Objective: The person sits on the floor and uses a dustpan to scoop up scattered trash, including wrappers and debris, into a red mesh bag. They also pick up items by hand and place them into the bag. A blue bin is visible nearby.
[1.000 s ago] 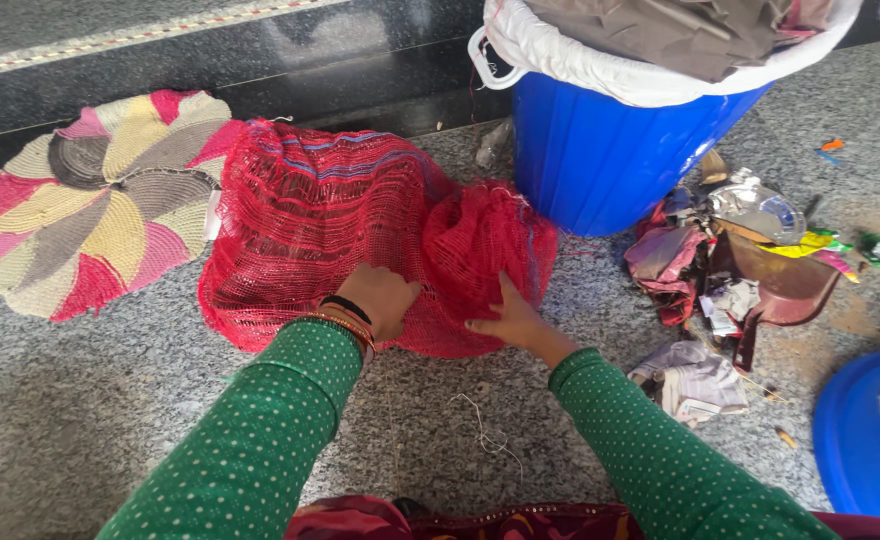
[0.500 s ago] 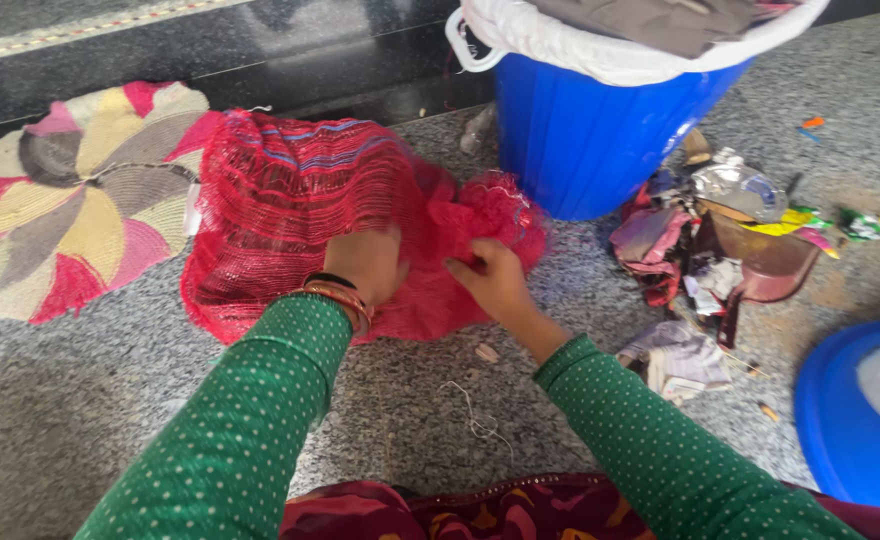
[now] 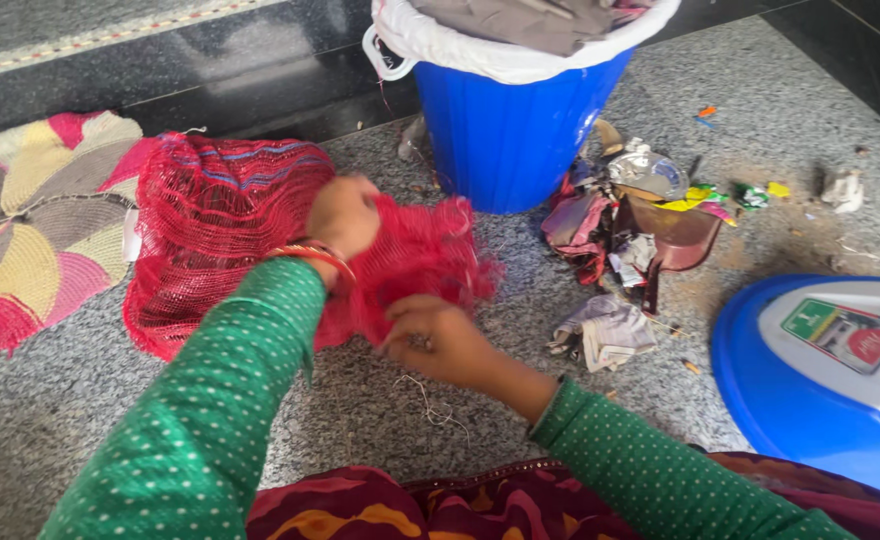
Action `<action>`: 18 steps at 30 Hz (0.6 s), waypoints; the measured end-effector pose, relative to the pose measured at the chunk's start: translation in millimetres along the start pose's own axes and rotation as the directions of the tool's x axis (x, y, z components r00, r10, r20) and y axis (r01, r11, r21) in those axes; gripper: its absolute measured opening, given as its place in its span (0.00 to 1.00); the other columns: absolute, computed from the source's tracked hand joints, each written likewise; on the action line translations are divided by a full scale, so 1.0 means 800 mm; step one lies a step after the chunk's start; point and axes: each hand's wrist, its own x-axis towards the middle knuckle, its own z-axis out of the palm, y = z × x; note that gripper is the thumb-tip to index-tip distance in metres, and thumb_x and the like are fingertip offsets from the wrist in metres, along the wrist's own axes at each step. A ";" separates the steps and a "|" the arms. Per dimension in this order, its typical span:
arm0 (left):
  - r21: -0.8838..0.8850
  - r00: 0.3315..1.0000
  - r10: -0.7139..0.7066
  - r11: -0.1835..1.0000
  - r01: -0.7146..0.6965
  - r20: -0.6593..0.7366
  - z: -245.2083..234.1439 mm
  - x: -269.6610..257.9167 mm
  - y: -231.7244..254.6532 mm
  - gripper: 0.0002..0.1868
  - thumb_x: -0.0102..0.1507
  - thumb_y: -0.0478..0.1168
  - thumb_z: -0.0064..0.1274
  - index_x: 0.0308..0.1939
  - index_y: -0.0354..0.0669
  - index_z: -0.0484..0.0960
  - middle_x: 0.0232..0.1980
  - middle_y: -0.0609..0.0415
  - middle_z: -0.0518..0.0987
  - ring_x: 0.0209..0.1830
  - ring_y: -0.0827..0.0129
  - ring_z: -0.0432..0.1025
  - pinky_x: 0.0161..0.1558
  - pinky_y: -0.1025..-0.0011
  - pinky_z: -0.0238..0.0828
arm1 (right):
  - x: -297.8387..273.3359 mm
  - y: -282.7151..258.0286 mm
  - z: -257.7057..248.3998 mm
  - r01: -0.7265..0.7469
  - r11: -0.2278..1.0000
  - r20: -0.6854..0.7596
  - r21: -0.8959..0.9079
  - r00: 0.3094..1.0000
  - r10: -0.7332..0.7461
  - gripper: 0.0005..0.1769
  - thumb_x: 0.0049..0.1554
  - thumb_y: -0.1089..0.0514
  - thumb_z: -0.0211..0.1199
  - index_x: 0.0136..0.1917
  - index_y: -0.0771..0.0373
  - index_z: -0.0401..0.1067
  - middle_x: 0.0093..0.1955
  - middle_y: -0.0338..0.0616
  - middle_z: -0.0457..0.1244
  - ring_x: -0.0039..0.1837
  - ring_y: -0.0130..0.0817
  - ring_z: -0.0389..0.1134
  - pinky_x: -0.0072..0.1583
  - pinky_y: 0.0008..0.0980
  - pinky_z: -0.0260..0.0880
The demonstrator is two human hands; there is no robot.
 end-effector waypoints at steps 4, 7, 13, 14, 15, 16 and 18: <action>-0.236 0.977 0.107 0.960 -0.150 -0.184 -0.024 0.012 0.024 0.11 0.65 0.33 0.48 0.40 0.44 0.87 0.42 0.42 0.85 0.44 0.51 0.79 0.48 0.58 0.74 | -0.013 0.041 -0.013 -0.361 0.846 -0.355 0.393 0.789 0.502 0.11 0.60 0.56 0.64 0.53 0.64 0.75 0.46 0.42 0.70 0.47 0.30 0.71 0.50 0.30 0.73; -0.419 0.980 0.107 0.892 -0.170 -0.171 -0.039 0.004 0.056 0.12 0.67 0.32 0.46 0.43 0.43 0.86 0.40 0.44 0.84 0.38 0.61 0.79 0.44 0.66 0.73 | -0.010 0.082 -0.050 -0.490 0.784 -0.542 0.381 0.569 0.618 0.22 0.61 0.53 0.64 0.64 0.67 0.69 0.50 0.45 0.67 0.49 0.30 0.68 0.51 0.30 0.70; -0.633 0.965 0.260 0.752 -0.182 0.032 -0.051 -0.021 0.089 0.11 0.67 0.31 0.47 0.46 0.40 0.85 0.43 0.52 0.84 0.43 0.72 0.75 0.48 0.73 0.72 | 0.010 0.108 -0.085 -0.354 0.735 -0.446 0.578 0.617 0.648 0.33 0.62 0.47 0.62 0.73 0.67 0.61 0.70 0.49 0.63 0.71 0.35 0.63 0.69 0.33 0.62; -0.653 0.952 0.302 0.732 -0.192 0.058 -0.051 -0.029 0.088 0.11 0.67 0.31 0.47 0.46 0.40 0.85 0.44 0.53 0.85 0.45 0.73 0.76 0.50 0.73 0.72 | 0.011 0.104 -0.085 -0.370 0.711 -0.403 0.598 0.629 0.665 0.33 0.63 0.46 0.61 0.73 0.67 0.63 0.71 0.50 0.63 0.72 0.36 0.62 0.71 0.34 0.60; -0.674 0.936 0.342 0.711 -0.200 0.084 -0.050 -0.037 0.087 0.11 0.67 0.31 0.46 0.46 0.40 0.85 0.45 0.54 0.85 0.47 0.74 0.77 0.53 0.73 0.72 | 0.011 0.099 -0.084 -0.387 0.687 -0.357 0.616 0.640 0.681 0.33 0.63 0.44 0.60 0.73 0.67 0.65 0.72 0.51 0.63 0.73 0.37 0.61 0.72 0.35 0.58; -0.688 0.930 0.357 0.697 -0.201 0.090 -0.047 -0.046 0.087 0.11 0.67 0.31 0.46 0.47 0.39 0.85 0.46 0.53 0.85 0.48 0.72 0.77 0.53 0.73 0.72 | 0.010 0.093 -0.083 -0.397 0.557 -0.209 0.730 0.646 0.734 0.32 0.62 0.45 0.61 0.72 0.66 0.66 0.71 0.50 0.64 0.72 0.38 0.63 0.71 0.37 0.61; -0.714 0.918 0.384 0.670 -0.204 0.098 -0.044 -0.061 0.087 0.10 0.67 0.31 0.47 0.48 0.39 0.84 0.47 0.50 0.85 0.50 0.69 0.77 0.55 0.71 0.72 | 0.010 0.081 -0.080 -0.425 0.244 0.107 0.872 0.651 0.751 0.30 0.59 0.46 0.62 0.69 0.65 0.67 0.69 0.48 0.65 0.69 0.39 0.66 0.69 0.42 0.65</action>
